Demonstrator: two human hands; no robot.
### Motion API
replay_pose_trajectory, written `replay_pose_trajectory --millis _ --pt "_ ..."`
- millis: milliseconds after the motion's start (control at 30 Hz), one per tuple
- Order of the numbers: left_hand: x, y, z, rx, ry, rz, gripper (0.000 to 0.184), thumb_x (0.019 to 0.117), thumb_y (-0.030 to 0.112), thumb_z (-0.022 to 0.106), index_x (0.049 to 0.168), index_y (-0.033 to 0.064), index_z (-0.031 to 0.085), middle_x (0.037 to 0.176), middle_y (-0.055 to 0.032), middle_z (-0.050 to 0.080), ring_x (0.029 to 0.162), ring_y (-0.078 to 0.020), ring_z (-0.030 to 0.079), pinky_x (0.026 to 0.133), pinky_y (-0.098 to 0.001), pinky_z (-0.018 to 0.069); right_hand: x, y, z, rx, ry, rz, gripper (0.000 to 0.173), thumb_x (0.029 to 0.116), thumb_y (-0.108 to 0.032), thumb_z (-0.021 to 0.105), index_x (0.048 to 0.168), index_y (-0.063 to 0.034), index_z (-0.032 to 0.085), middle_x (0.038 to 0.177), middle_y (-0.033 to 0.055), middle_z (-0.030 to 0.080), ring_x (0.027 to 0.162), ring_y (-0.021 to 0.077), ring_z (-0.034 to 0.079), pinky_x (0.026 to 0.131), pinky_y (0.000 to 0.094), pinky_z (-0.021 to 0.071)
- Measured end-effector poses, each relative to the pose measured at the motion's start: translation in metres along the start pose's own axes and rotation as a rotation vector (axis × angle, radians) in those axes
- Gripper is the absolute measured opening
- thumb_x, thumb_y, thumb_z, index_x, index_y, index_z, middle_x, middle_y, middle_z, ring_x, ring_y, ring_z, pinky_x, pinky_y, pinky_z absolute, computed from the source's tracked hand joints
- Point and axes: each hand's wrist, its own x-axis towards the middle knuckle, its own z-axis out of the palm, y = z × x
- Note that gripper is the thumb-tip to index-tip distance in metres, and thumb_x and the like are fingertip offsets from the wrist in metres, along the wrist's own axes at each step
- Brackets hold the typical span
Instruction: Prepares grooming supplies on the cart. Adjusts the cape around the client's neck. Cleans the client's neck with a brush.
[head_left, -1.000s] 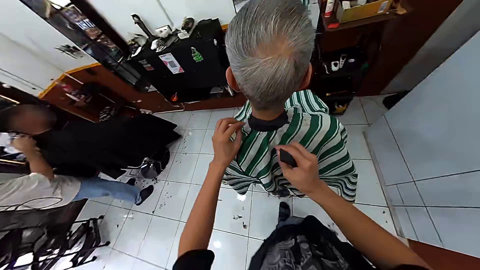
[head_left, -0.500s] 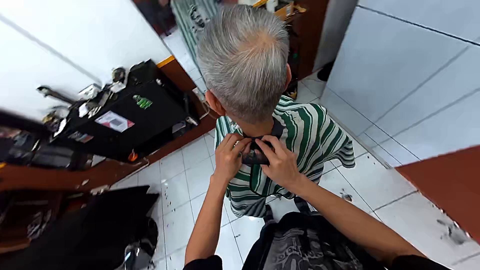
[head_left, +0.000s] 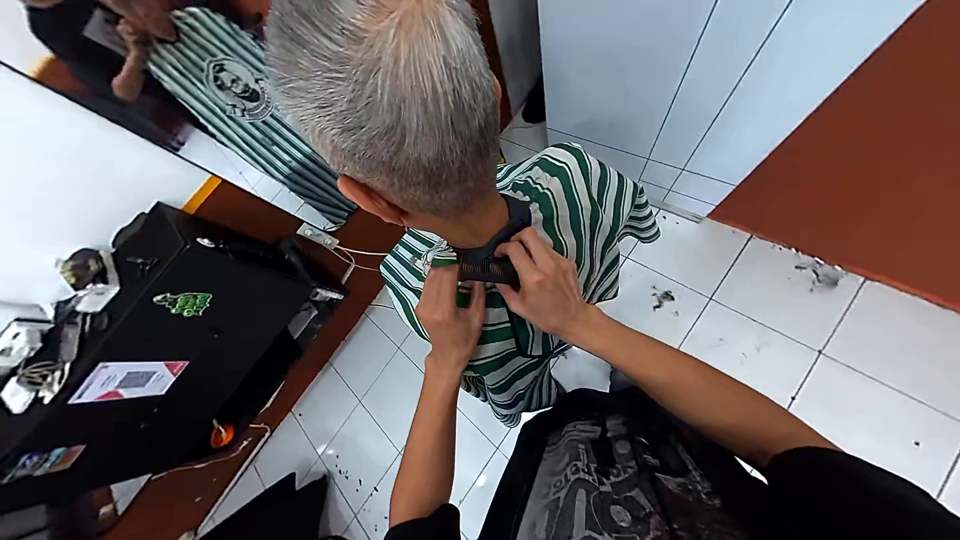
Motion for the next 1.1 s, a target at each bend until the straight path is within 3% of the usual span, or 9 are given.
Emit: replay_pose_trajectory --millis 233,467,633,667,733,833,900,967,1100 --pt "-0.002 -0.002 0.001 0.043 -0.131 0.014 0.019 0.0885 0.013 0.072 0.105 0.0043 0.078 0.100 -0.0145 0.071 0.095 -0.0275 0.067 0.080 -0.0362 0.0546 0.002 -0.001 -0.003 0.033 -0.068 -0.015 0.023 0.0770 -0.015 0.079 0.092 -0.0005 0.068 0.095 0.0153 0.062 0.079 0.0294 0.066 0.053 0.0373 0.0532" --pt "-0.002 0.010 -0.004 0.102 -0.150 -0.113 0.014 0.0918 0.016 0.071 0.092 0.0033 0.077 0.089 -0.0125 0.071 0.087 -0.0215 0.068 0.075 -0.0296 0.0547 0.015 0.029 -0.003 0.569 0.101 -0.229 0.011 0.0814 0.000 0.073 0.089 0.0057 0.067 0.094 0.0186 0.070 0.088 0.0229 0.071 0.075 0.0292 0.0602" --pt "-0.009 0.036 0.010 0.273 -0.044 -0.159 0.016 0.0930 0.013 0.069 0.096 0.0005 0.079 0.072 -0.0107 0.066 0.067 -0.0159 0.062 0.060 -0.0234 0.0490 0.030 0.117 -0.049 0.820 -0.032 -0.042 0.014 0.0878 -0.006 0.070 0.097 0.0027 0.063 0.097 0.0111 0.068 0.087 0.0093 0.068 0.074 0.0232 0.0589" --pt "-0.009 0.044 0.017 0.296 -0.021 -0.149 0.016 0.0933 0.012 0.069 0.097 0.0006 0.079 0.069 -0.0099 0.064 0.064 -0.0154 0.060 0.059 -0.0235 0.0482 0.035 0.141 -0.052 0.750 -0.063 0.024 0.015 0.0880 -0.006 0.069 0.098 0.0041 0.064 0.094 0.0117 0.067 0.076 0.0080 0.063 0.064 0.0219 0.0550" --pt "-0.002 0.064 0.035 0.349 -0.032 -0.153 0.017 0.0940 0.013 0.068 0.100 0.0022 0.080 0.067 -0.0088 0.063 0.061 -0.0163 0.059 0.058 -0.0256 0.0486 0.049 0.171 -0.051 0.615 -0.128 0.072 0.016 0.0891 -0.007 0.066 0.100 0.0052 0.065 0.091 0.0138 0.064 0.063 0.0103 0.055 0.051 0.0233 0.0463" --pt "0.018 0.090 0.065 0.498 -0.066 -0.229 0.020 0.0941 0.015 0.066 0.103 0.0048 0.081 0.064 -0.0062 0.061 0.057 -0.0171 0.058 0.052 -0.0273 0.0461 0.065 0.154 -0.045 0.559 -0.190 -0.125 0.026 0.0836 -0.014 0.071 0.103 0.0033 0.072 0.105 0.0183 0.069 0.082 0.0210 0.068 0.067 0.0338 0.0591" --pt "0.032 0.103 0.078 0.604 -0.091 -0.332 0.020 0.0929 0.015 0.064 0.097 0.0039 0.081 0.061 -0.0061 0.062 0.053 -0.0178 0.058 0.049 -0.0295 0.0453 0.067 0.135 -0.036 0.507 -0.272 -0.180 0.038 0.0809 -0.022 0.079 0.111 0.0016 0.074 0.111 0.0190 0.069 0.089 0.0290 0.071 0.067 0.0417 0.0596" --pt "0.046 0.111 0.085 0.692 -0.122 -0.434 0.020 0.0924 0.015 0.063 0.091 0.0020 0.078 0.059 -0.0072 0.062 0.051 -0.0199 0.059 0.047 -0.0331 0.0451 0.066 0.129 -0.027 0.477 -0.331 -0.172 0.036 0.0807 -0.019 0.078 0.110 0.0013 0.074 0.107 0.0183 0.069 0.089 0.0321 0.070 0.066 0.0438 0.0583" --pt "0.065 0.119 0.093 0.731 -0.171 -0.574 0.026 0.0920 0.018 0.064 0.108 0.0028 0.078 0.054 -0.0060 0.056 0.044 -0.0213 0.053 0.044 -0.0372 0.0400 0.062 0.137 -0.028 0.517 -0.314 -0.150 0.023 0.0796 -0.011 0.075 0.099 0.0012 0.074 0.091 0.0160 0.069 0.082 0.0303 0.070 0.064 0.0403 0.0565"
